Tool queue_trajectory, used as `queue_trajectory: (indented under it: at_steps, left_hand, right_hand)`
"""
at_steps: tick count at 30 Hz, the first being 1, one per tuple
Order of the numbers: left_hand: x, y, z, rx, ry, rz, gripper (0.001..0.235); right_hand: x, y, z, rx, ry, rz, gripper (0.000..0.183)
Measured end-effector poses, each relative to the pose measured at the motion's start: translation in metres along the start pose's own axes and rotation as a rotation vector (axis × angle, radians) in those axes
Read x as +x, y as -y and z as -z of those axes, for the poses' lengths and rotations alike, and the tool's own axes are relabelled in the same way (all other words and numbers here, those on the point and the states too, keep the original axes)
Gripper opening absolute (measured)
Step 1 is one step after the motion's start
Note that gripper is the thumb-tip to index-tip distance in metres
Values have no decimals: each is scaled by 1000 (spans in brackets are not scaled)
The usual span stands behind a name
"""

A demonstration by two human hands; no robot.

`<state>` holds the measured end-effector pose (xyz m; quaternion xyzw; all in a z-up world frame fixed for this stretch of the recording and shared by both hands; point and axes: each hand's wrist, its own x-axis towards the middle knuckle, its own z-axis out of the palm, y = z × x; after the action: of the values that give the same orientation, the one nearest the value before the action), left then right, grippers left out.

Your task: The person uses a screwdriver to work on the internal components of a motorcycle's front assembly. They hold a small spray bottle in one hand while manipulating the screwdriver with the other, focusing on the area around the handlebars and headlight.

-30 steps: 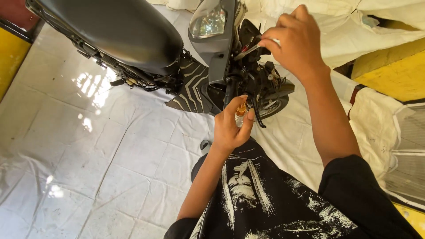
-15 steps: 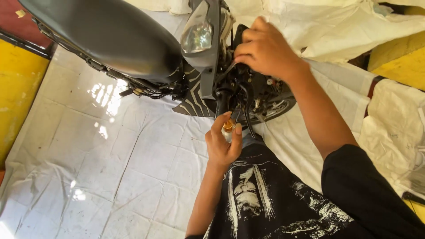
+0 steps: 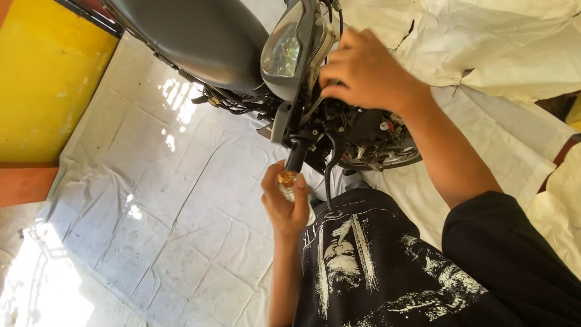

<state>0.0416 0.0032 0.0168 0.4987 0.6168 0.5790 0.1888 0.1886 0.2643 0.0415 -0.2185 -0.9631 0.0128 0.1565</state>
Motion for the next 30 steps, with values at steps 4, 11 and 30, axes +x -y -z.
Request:
queue_trajectory:
  at_steps: [4, 11, 30]
  left_hand:
    - [-7, 5, -1, -8, -23, 56, 48]
    - [-8, 27, -5, -121, -30, -104, 40]
    - [-5, 14, -16, -95, -207, -17, 37]
  right_hand:
    - [-8, -29, 13, 125, -38, 19, 25]
    - [-9, -51, 16, 317, -165, 1, 20]
    - [4, -73, -46, 577, 13, 34, 21]
